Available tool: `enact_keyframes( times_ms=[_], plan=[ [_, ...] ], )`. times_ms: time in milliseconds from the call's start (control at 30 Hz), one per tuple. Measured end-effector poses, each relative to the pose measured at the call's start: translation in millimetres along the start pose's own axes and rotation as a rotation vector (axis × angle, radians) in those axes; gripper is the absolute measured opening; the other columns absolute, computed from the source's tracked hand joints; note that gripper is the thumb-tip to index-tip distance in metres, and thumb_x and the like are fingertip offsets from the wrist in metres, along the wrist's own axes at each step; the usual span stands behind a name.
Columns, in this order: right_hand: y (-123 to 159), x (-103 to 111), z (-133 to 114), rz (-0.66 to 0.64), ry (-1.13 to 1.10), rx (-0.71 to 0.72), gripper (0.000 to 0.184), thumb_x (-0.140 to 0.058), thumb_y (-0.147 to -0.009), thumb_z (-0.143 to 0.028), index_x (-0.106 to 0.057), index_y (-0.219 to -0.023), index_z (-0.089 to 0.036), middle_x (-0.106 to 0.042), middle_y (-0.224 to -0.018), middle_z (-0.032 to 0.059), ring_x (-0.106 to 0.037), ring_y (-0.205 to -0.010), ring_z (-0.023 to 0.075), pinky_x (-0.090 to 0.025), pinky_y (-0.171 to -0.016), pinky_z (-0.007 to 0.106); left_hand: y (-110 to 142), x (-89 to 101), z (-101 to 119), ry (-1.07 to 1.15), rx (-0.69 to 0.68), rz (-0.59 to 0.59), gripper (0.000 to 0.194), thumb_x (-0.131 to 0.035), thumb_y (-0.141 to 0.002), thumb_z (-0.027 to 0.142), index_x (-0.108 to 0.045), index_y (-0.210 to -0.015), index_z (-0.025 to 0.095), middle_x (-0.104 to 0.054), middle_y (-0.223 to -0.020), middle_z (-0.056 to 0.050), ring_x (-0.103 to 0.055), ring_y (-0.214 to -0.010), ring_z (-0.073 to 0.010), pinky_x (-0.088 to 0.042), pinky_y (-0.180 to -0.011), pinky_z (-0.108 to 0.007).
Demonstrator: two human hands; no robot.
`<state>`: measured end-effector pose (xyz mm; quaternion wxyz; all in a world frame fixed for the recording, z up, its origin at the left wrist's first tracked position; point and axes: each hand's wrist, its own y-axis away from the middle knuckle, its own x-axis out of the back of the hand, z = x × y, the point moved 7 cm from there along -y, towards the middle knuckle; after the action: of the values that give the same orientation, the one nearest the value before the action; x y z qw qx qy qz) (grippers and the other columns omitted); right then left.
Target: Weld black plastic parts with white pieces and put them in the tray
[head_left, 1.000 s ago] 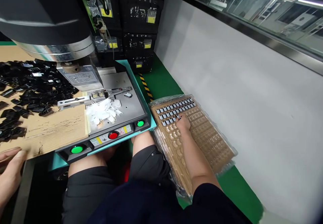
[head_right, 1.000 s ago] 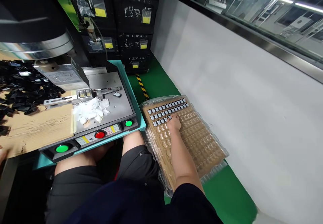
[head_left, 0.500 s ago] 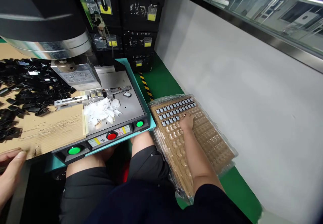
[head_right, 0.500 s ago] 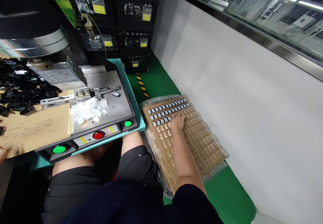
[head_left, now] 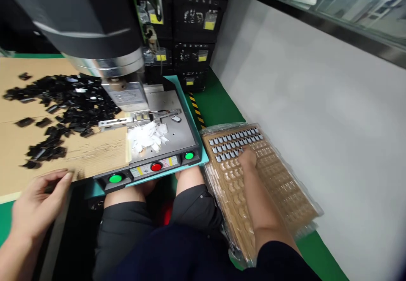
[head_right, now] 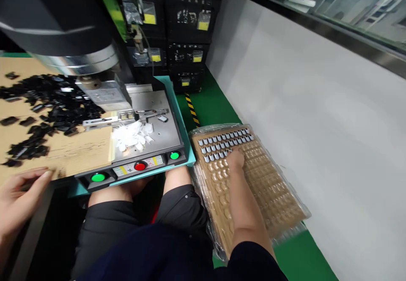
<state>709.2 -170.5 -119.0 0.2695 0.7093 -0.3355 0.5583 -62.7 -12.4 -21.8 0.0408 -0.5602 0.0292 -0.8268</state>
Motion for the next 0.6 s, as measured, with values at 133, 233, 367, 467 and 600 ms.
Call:
enact_keyframes(
  times_ms=[133,233,367,467,600],
  plan=[
    [8,20,-33,0.166,-0.125,0.072,0.037,-0.054,-0.094,-0.022,-0.065,-0.128,-0.014,-0.07,-0.124,0.0179,-0.064,-0.114,0.0304,-0.049,-0.105,0.043,0,9.7,48,0.194,-0.241,0.087,0.031,-0.061,-0.096,0.06,-0.068,-0.104,0.031,-0.077,-0.117,-0.001,-0.071,-0.116,-0.0294,-0.056,-0.11,-0.054],
    [40,38,-109,0.244,-0.361,0.266,0.033,-0.05,-0.099,-0.027,-0.064,-0.127,-0.015,-0.069,-0.121,0.0162,-0.065,-0.098,0.027,-0.054,-0.097,0.041,-1,4.6,103,0.21,-0.485,0.088,0.026,-0.063,-0.098,0.051,-0.071,-0.107,0.028,-0.076,-0.115,-0.007,-0.07,-0.116,-0.0308,-0.052,-0.109,-0.051],
    [115,47,-255,0.037,-0.517,0.76,0.024,-0.056,-0.102,-0.032,-0.069,-0.12,-0.023,-0.07,-0.12,0.0121,-0.064,-0.108,0.0288,-0.054,-0.097,0.041,-9,-20.8,174,0.167,-0.675,0.037,0.022,-0.063,-0.102,0.044,-0.069,-0.113,0.027,-0.075,-0.117,-0.008,-0.068,-0.112,-0.0291,-0.052,-0.101,-0.048],
    [155,46,-328,-0.016,-0.495,0.979,0.024,-0.067,-0.098,-0.031,-0.07,-0.121,-0.027,-0.07,-0.12,0.0099,-0.061,-0.115,0.0315,-0.053,-0.101,0.045,-18,-41.4,204,0.147,-0.693,0.045,0.029,-0.064,-0.102,0.048,-0.067,-0.12,0.024,-0.072,-0.12,-0.011,-0.066,-0.116,-0.0311,-0.05,-0.1,-0.048],
    [163,34,-365,0.008,-0.364,1.046,0.021,-0.071,-0.096,-0.03,-0.071,-0.117,-0.026,-0.07,-0.116,0.0099,-0.059,-0.109,0.0327,-0.053,-0.097,0.048,-28,-60.4,209,0.126,-0.651,0.071,0.028,-0.062,-0.104,0.045,-0.067,-0.119,0.022,-0.071,-0.117,-0.012,-0.065,-0.111,-0.0317,-0.05,-0.096,-0.047]
  ],
)
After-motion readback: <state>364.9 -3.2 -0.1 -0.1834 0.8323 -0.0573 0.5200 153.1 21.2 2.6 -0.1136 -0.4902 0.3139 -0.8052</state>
